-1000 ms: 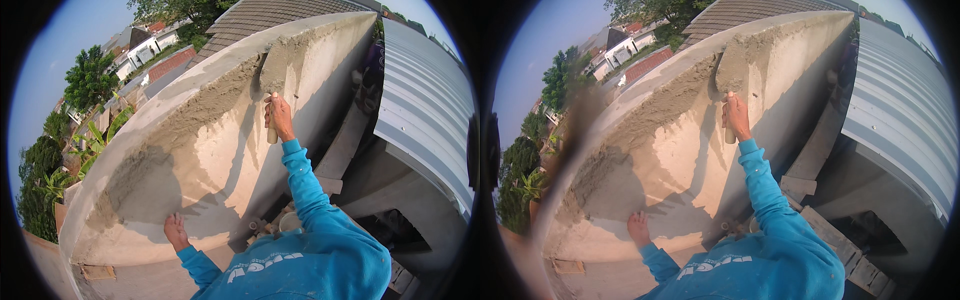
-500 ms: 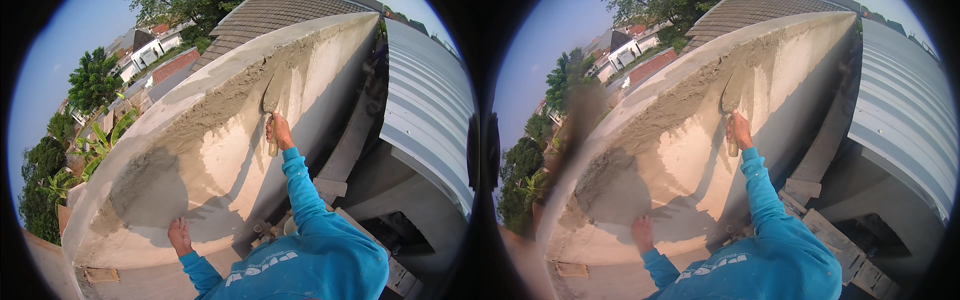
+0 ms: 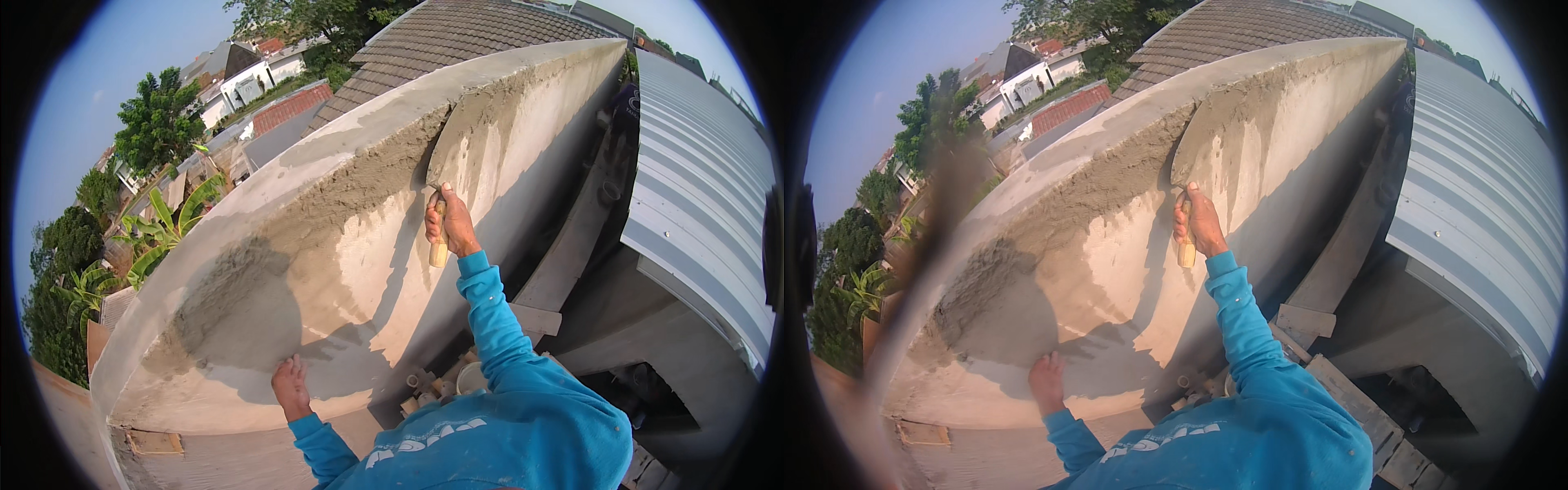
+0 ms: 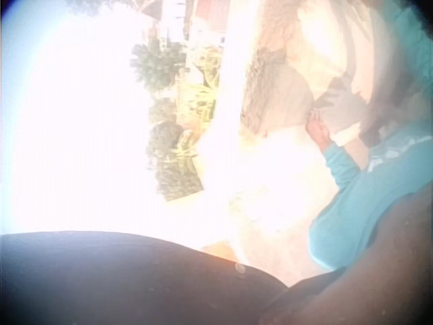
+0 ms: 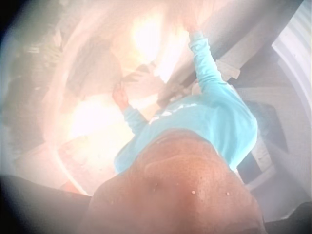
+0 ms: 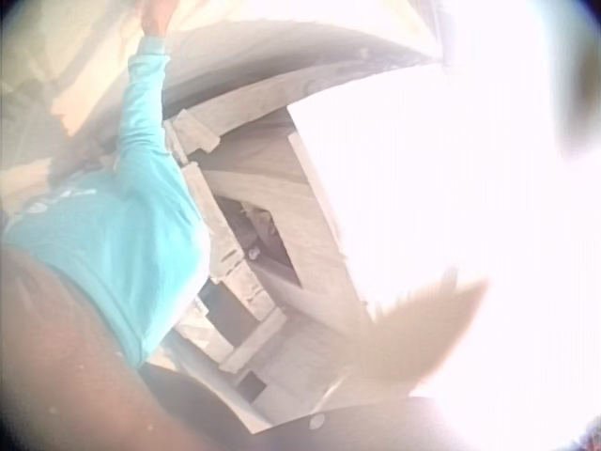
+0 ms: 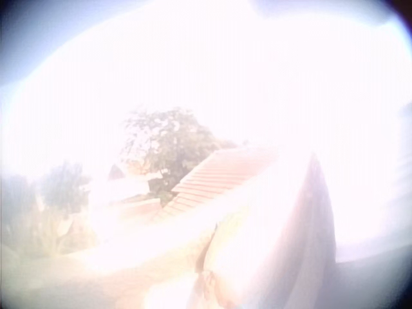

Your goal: The person scoops wet cement from a bucket with a trowel and applies it to a curved concrete wall on a rooftop, smoothing the surface with the trowel. The person repeats this process along the wall's length.

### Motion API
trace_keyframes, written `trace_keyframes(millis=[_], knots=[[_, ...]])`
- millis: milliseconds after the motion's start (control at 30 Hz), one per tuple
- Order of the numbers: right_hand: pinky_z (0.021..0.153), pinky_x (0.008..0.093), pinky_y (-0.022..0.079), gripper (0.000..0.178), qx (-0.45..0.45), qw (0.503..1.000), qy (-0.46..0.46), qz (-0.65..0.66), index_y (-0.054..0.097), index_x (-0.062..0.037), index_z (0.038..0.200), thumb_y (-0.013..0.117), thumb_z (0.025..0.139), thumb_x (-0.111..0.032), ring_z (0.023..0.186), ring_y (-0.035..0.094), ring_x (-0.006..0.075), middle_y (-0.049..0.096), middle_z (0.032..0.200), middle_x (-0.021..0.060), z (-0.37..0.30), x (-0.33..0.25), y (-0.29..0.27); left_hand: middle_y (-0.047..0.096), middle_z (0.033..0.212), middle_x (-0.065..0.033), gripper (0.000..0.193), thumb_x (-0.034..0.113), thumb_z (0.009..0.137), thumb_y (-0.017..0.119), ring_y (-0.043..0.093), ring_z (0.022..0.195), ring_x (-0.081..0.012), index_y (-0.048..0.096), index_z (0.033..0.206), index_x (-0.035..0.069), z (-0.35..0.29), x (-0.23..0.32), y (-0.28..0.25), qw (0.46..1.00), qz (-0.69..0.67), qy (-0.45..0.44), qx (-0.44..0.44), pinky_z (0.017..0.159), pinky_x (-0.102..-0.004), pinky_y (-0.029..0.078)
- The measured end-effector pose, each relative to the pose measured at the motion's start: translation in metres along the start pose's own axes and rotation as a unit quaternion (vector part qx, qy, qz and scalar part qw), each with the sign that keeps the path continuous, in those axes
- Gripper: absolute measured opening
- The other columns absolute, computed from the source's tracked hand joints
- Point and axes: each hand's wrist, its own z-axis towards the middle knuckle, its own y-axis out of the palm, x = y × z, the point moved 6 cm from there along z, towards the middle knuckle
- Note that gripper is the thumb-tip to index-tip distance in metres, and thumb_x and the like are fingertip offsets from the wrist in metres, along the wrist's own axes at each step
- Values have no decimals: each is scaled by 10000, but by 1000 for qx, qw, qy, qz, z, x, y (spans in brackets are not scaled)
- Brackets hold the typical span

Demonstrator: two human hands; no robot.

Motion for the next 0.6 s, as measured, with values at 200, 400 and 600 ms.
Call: trace_keyframes(millis=[200, 400, 600], knots=[[399, 315, 428, 568, 5, 1000, -10, -13, 457, -69, 856, 421, 1027, -610, 422, 430, 137, 435, 603, 32, -24, 29, 39, 553, 1191, -147, 469, 71, 897, 587, 520, 1299, -352, 431, 1310, -86, -4, 2, 4, 999, 23, -11, -21, 1121, -513, 393], [400, 302, 452, 519, -4, 997, -19, -81, 493, -54, 877, 400, 1062, -530, 430, 483, 122, 484, 615, 34, -59, 84, 59, 547, 1215, -162, 464, 82, 893, 593, 500, 1327, -356, 448, 1309, -63, 0, 3, 0, 999, 28, -6, -21, 1144, -529, 357], [405, 298, 450, 489, 13, 1000, -18, 12, 498, -62, 888, 400, 1064, -508, 433, 483, 130, 484, 621, 32, -75, 77, 38, 532, 1249, -167, 407, 86, 924, 592, 464, 1364, -389, 466, 1273, -81, 4, 5, -11, 999, -30, -6, -26, 1136, -537, 374]])
